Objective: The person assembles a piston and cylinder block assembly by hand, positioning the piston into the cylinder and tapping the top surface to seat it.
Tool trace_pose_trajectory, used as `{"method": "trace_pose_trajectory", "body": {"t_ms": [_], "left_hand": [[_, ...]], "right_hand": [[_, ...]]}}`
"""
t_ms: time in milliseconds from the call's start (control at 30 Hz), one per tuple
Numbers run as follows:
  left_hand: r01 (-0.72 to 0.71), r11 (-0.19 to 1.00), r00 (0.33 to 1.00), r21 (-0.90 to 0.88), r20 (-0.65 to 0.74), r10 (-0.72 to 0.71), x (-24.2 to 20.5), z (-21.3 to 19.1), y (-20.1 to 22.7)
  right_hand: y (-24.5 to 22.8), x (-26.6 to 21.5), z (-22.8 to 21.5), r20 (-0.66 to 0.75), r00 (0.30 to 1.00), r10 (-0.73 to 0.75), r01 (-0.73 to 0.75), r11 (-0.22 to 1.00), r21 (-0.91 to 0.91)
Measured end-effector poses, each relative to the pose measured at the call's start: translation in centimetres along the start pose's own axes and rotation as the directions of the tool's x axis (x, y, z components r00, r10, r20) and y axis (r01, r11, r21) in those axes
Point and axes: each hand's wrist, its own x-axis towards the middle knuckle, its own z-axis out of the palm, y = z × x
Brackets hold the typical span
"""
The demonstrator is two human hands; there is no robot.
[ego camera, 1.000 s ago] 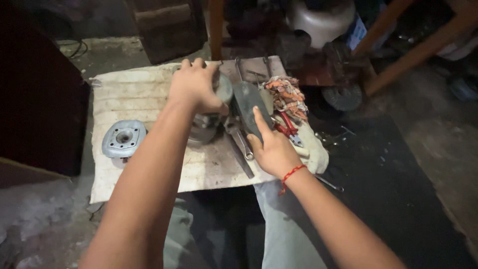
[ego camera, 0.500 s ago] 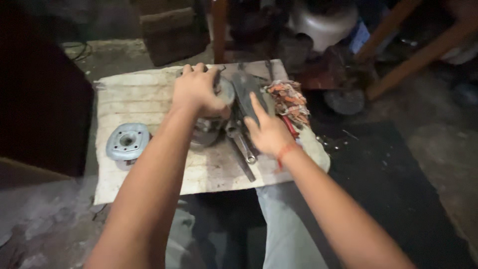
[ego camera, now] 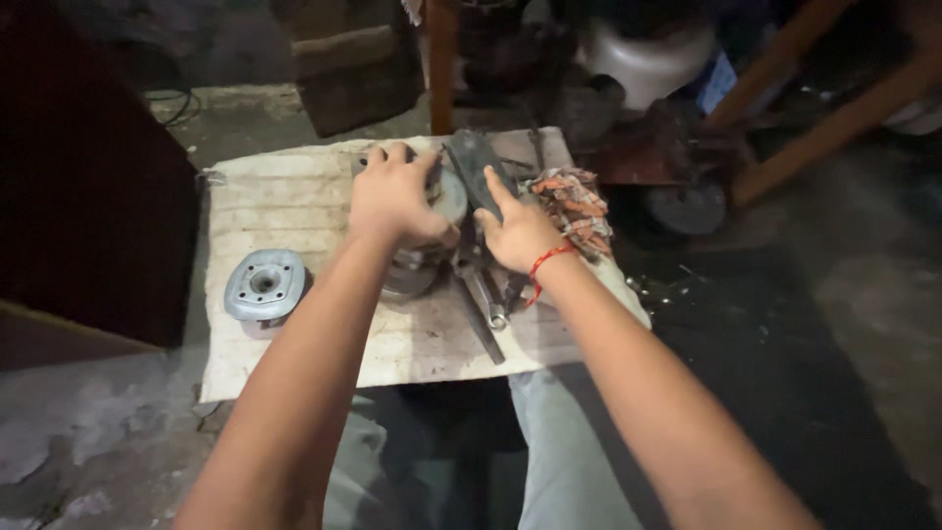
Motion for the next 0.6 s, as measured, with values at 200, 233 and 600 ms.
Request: {"method": "trace_pose_trajectory", "body": {"t_ms": [200, 233, 600], "left_hand": [[-0.006, 1.000, 1.000, 0.005, 0.031, 0.006, 0.4, 0.4, 0.6], [-0.008, 1.000, 1.000, 0.003, 0.027, 0.008, 0.6, 0.4, 0.7], [-0.008, 0.999, 0.999, -0.038, 0.043, 0.010, 0.2, -0.4, -0.3]], "right_hand": [[-0.5, -1.2, -0.5, 0.064, 0.991, 0.116, -0.117, 0.993, 0.016], [-0.4, -1.1, -0.7, 0.042, 0.995, 0.089, -0.090, 0.996, 0.007], [-0.5, -1.5, 0.1, 0.000, 0.999, 0.036, -0.036, 0.999, -0.021]]}}
